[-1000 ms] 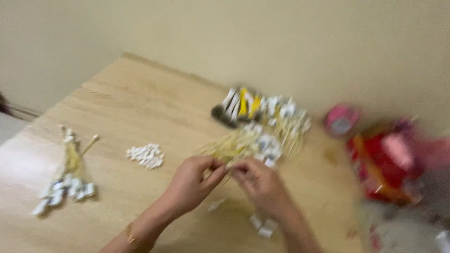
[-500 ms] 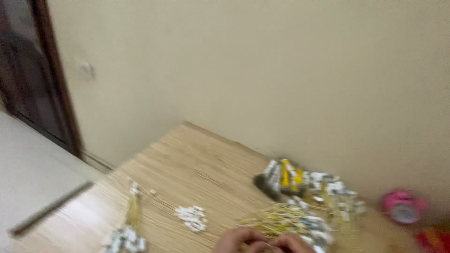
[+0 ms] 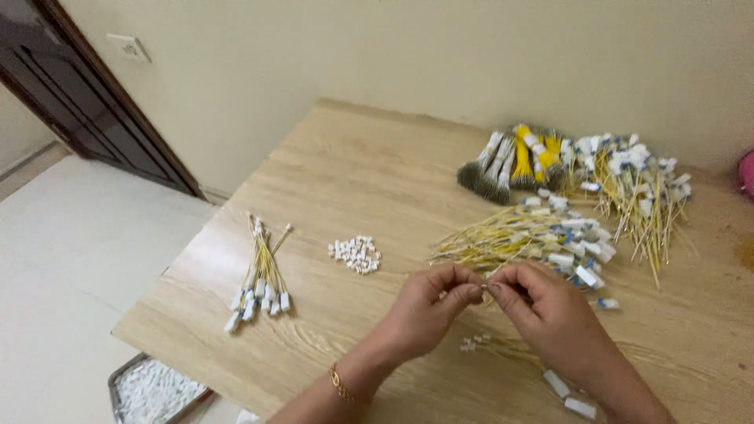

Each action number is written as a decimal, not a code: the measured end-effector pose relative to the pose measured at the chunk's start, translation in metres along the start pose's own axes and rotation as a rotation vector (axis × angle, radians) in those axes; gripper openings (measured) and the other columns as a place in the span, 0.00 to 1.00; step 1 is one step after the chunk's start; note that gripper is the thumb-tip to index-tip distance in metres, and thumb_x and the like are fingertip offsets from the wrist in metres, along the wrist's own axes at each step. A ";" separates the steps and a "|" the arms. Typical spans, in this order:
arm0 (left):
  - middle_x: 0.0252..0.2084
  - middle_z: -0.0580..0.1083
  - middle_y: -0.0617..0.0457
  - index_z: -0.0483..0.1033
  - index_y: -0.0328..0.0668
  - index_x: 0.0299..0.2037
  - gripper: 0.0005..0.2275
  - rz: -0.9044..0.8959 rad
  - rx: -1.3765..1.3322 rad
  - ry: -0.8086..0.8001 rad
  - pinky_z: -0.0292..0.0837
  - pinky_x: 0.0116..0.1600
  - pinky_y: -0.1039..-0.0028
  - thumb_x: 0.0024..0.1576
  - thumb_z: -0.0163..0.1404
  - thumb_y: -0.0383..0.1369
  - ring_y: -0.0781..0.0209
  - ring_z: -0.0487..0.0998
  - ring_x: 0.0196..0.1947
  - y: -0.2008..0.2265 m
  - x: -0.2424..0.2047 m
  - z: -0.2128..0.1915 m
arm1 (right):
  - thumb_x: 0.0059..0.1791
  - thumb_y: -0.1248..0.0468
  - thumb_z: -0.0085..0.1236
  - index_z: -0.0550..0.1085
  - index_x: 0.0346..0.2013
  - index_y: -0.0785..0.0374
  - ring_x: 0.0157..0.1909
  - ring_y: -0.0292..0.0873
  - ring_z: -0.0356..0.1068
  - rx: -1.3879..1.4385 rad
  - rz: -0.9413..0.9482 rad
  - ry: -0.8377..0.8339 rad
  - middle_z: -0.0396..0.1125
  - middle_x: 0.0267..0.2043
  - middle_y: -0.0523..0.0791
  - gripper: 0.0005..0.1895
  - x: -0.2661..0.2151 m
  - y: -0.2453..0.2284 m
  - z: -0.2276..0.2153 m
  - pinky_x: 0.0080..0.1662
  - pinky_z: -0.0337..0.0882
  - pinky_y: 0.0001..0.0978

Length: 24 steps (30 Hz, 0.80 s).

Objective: Manually assemble white plastic connectors onto yellow wires on a workbench.

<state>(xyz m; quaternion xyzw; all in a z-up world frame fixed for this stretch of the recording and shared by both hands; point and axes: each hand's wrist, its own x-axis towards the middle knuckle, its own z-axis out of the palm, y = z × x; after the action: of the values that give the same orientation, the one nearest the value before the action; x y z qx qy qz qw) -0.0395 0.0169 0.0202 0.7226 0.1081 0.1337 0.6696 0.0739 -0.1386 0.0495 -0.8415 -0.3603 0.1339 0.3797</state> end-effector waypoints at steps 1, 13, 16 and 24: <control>0.35 0.78 0.55 0.80 0.37 0.41 0.05 -0.014 -0.001 -0.001 0.73 0.40 0.81 0.62 0.52 0.28 0.70 0.74 0.34 0.011 0.000 -0.010 | 0.49 0.60 0.56 0.80 0.34 0.59 0.29 0.37 0.67 0.005 0.010 -0.009 0.72 0.30 0.39 0.08 0.001 0.001 -0.001 0.33 0.67 0.30; 0.43 0.77 0.60 0.83 0.67 0.45 0.15 -0.015 1.467 0.132 0.65 0.61 0.55 0.55 0.54 0.56 0.56 0.77 0.50 -0.046 0.045 -0.122 | 0.49 0.63 0.57 0.80 0.35 0.64 0.36 0.49 0.75 0.071 -0.019 0.018 0.72 0.28 0.53 0.08 -0.003 0.001 -0.006 0.44 0.73 0.43; 0.42 0.76 0.58 0.84 0.64 0.41 0.13 -0.057 1.479 0.151 0.63 0.61 0.53 0.56 0.51 0.53 0.53 0.76 0.50 -0.055 0.047 -0.119 | 0.48 0.63 0.59 0.79 0.35 0.65 0.34 0.45 0.73 0.102 -0.009 0.024 0.72 0.27 0.53 0.08 -0.004 0.001 -0.007 0.43 0.74 0.42; 0.36 0.78 0.62 0.84 0.68 0.34 0.05 0.145 1.458 0.347 0.65 0.60 0.57 0.52 0.58 0.46 0.59 0.79 0.45 -0.076 0.050 -0.114 | 0.47 0.63 0.58 0.79 0.35 0.65 0.33 0.47 0.73 0.112 -0.045 0.041 0.71 0.26 0.55 0.08 0.000 0.010 -0.013 0.40 0.73 0.44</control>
<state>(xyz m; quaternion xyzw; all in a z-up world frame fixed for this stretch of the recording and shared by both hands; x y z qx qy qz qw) -0.0298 0.1471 -0.0458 0.9566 0.2254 0.1840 -0.0156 0.0854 -0.1502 0.0508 -0.8131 -0.3633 0.1279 0.4366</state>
